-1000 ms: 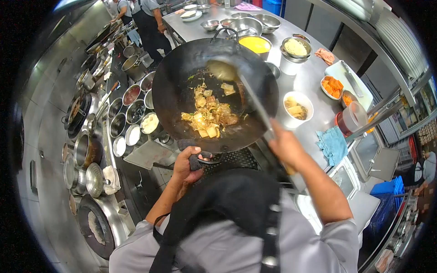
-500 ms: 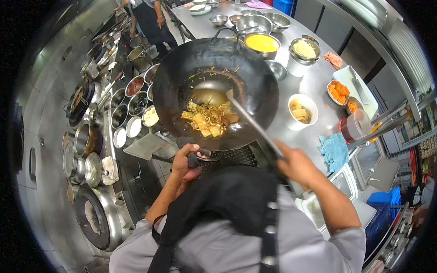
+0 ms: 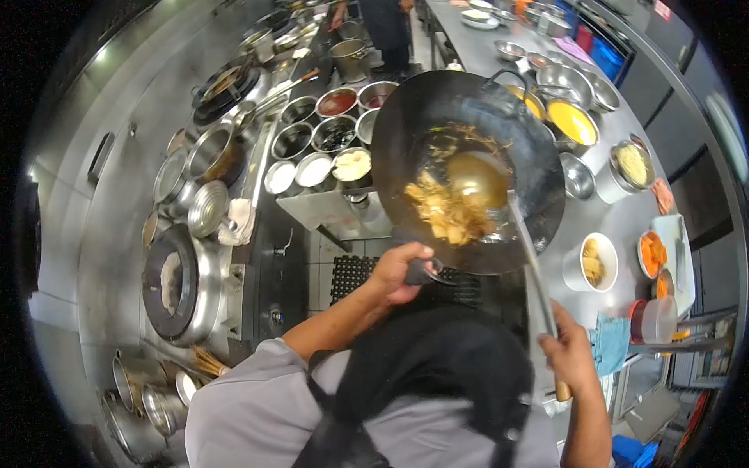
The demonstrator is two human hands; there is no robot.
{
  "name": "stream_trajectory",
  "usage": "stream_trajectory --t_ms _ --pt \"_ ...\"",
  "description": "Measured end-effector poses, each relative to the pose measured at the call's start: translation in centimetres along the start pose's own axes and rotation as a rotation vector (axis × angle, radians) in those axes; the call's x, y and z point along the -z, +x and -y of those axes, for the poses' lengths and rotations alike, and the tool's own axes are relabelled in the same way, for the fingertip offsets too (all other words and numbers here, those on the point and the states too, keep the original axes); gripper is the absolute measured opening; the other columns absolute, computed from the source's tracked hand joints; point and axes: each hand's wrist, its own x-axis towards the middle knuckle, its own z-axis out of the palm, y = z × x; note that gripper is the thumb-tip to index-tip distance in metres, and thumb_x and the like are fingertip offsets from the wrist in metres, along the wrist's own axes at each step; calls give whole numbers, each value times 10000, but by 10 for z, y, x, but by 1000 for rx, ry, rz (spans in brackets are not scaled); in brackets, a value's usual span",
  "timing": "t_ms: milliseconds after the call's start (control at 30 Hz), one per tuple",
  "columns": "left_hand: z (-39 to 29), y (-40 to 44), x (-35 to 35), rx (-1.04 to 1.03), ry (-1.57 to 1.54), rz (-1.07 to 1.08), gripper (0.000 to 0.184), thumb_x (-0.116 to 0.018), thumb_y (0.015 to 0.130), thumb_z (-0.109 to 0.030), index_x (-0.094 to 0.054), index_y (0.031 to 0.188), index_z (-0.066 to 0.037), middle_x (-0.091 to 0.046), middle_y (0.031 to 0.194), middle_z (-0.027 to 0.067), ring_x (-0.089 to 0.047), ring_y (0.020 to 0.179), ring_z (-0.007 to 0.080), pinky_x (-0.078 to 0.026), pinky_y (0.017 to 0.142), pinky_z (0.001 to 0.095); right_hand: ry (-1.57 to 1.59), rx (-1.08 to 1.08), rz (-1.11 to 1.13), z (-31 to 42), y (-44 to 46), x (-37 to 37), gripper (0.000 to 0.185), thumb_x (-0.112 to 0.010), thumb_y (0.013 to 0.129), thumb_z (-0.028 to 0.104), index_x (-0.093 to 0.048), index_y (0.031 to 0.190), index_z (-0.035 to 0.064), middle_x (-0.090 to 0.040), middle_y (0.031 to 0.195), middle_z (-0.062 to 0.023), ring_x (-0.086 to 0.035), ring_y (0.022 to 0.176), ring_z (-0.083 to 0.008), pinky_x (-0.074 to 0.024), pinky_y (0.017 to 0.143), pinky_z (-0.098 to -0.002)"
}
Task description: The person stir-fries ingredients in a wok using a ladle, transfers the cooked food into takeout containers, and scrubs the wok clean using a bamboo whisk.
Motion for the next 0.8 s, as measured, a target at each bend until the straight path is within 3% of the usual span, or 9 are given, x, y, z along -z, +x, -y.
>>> stream_trajectory --t_ms 167,233,267,367,400,500,600,700,800 --pt "-5 3 -3 -55 49 -26 77 -628 732 -5 -564 775 -1 -577 708 79 -562 567 188 -485 539 293 -20 -99 -62 32 16 26 621 -532 821 11 -328 1408 17 -493 622 -45 -467 410 -124 -408 368 -282" --pt "-5 8 -8 -52 20 -38 79 -627 726 -8 -558 761 9 -570 686 81 -557 530 193 -494 510 309 26 -158 -17 52 15 25 241 -532 849 41 -451 1075 18 -459 570 -30 -460 389 -129 -391 347 -294" --pt "-5 9 -10 -64 39 -21 65 -612 746 -3 -555 777 3 -565 729 83 -551 566 185 -494 542 304 71 -189 25 57 15 21 170 -533 856 54 -446 1000 37 -472 583 -31 -470 396 -131 -385 347 -292" --pt "-5 9 -26 -139 141 -45 53 -593 762 13 -569 809 7 -563 762 82 -548 598 179 -499 570 303 157 -336 201 105 -4 -2 166 -554 866 96 -469 992 30 -508 687 -48 -503 506 -122 -447 419 -262" --pt "-4 10 -27 -193 180 -56 57 -595 762 13 -575 815 14 -567 756 83 -551 592 182 -502 567 307 287 -331 220 111 -8 -15 168 -548 875 82 -474 1020 43 -494 620 -20 -461 404 -111 -390 373 -281" --pt "-3 12 -31 -303 273 -48 55 -594 765 13 -580 817 26 -572 745 83 -556 579 186 -506 561 315 820 -325 399 137 -17 -36 161 -533 888 86 -497 1043 62 -456 622 -13 -436 413 -104 -381 378 -269" --pt "-13 9 -31 -350 315 -38 53 -590 771 7 -575 815 32 -570 741 85 -557 566 188 -509 560 319 1354 -268 699 125 -4 -25 387 -483 940 130 -427 1316 57 -420 623 -12 -402 426 -92 -369 381 -257" --pt "-36 2 -30 -237 244 -43 69 -591 778 -15 -538 818 5 -542 733 81 -545 581 173 -515 568 318 1542 -4 990 71 21 -34 470 -490 937 121 -363 1387 76 -415 607 -8 -375 396 -84 -324 351 -242" --pt "-48 -10 -31 -63 104 -90 128 -586 773 2 -508 874 0 -541 767 94 -547 600 170 -515 565 303 1177 40 639 71 23 -58 406 -503 925 119 -417 1321 83 -415 617 -2 -379 412 -80 -304 360 -234"
